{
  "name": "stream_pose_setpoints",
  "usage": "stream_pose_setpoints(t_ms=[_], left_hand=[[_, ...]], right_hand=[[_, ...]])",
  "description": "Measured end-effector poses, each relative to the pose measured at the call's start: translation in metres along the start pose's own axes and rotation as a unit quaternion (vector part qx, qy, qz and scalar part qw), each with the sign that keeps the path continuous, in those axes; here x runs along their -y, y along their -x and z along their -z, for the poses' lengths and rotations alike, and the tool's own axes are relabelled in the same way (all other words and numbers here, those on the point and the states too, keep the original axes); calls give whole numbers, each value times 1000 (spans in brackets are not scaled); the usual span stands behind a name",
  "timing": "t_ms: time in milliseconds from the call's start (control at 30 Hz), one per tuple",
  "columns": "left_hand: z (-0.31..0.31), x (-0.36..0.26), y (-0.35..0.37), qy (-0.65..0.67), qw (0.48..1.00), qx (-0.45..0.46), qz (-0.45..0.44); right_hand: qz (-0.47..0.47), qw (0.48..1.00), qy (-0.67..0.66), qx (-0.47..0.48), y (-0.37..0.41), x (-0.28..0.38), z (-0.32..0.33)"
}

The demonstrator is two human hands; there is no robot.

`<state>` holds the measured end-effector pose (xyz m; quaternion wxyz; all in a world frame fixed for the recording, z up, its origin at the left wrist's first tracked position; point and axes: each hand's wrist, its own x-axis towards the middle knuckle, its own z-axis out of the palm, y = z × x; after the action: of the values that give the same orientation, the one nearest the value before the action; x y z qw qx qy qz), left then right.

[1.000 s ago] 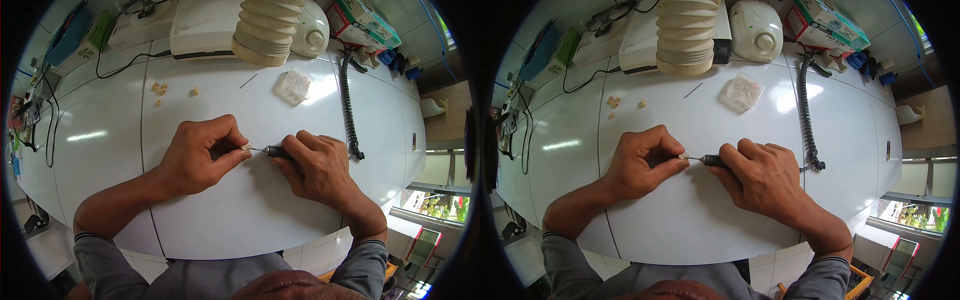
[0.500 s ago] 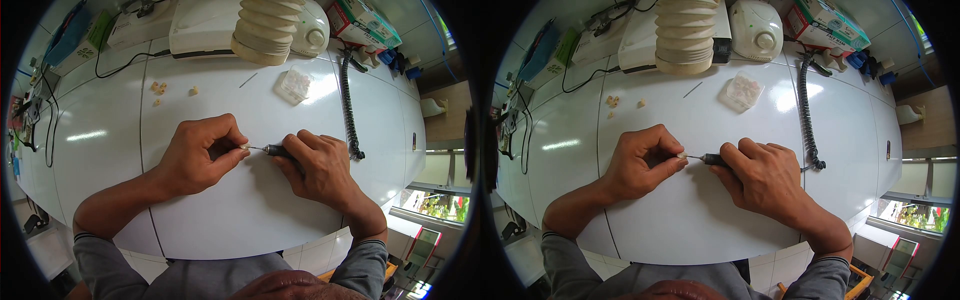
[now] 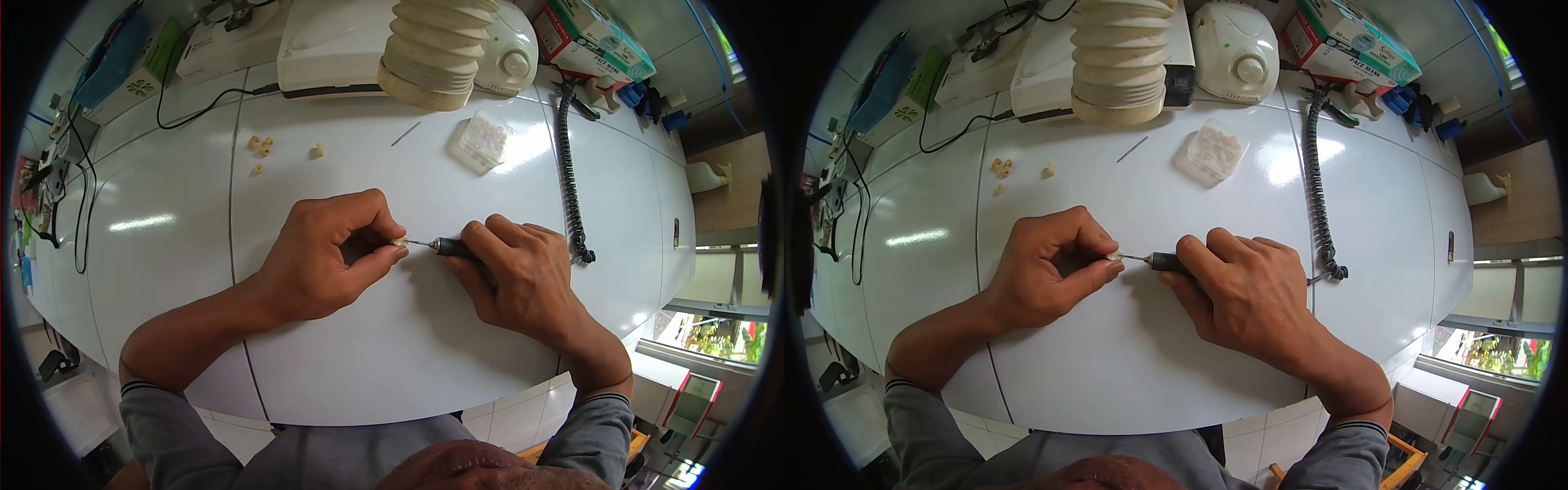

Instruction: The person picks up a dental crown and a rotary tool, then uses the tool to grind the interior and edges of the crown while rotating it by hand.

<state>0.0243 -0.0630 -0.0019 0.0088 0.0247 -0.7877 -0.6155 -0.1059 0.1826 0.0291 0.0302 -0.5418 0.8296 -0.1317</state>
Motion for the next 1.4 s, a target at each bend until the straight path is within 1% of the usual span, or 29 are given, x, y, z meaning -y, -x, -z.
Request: stream_pose_setpoints(t_ms=[200,300,400,500,600,700,967,1100,1400], left_hand=[[1,1,0,-11,1000,2,-6],[1,0,0,8,1000,-1,3],[2,0,0,-16,1000,4,-10],[1,-3,-1,-3,1000,5,15],[1,0,0,-4,1000,-2,3],[0,-1,0,0,1000,-2,14],[0,-2,0,-4,1000,-1,9],[0,-1,0,-5,1000,-6,5],[0,-3,0,3,1000,-1,25]], right_hand=[[3,1000,0,2,-2,0,2],[-8,1000,4,-2,-1,1,1],[-4,1000,1,-8,-1,2,1],[-6,1000,1,-9,0,2,1],[-7,1000,4,-10,0,2,0],[-7,1000,4,-13,0,1,-1],[-11,1000,0,-23,1,1,-3],[-4,1000,-1,-12,0,0,-2],[-5,1000,5,-18,0,1,-3]])
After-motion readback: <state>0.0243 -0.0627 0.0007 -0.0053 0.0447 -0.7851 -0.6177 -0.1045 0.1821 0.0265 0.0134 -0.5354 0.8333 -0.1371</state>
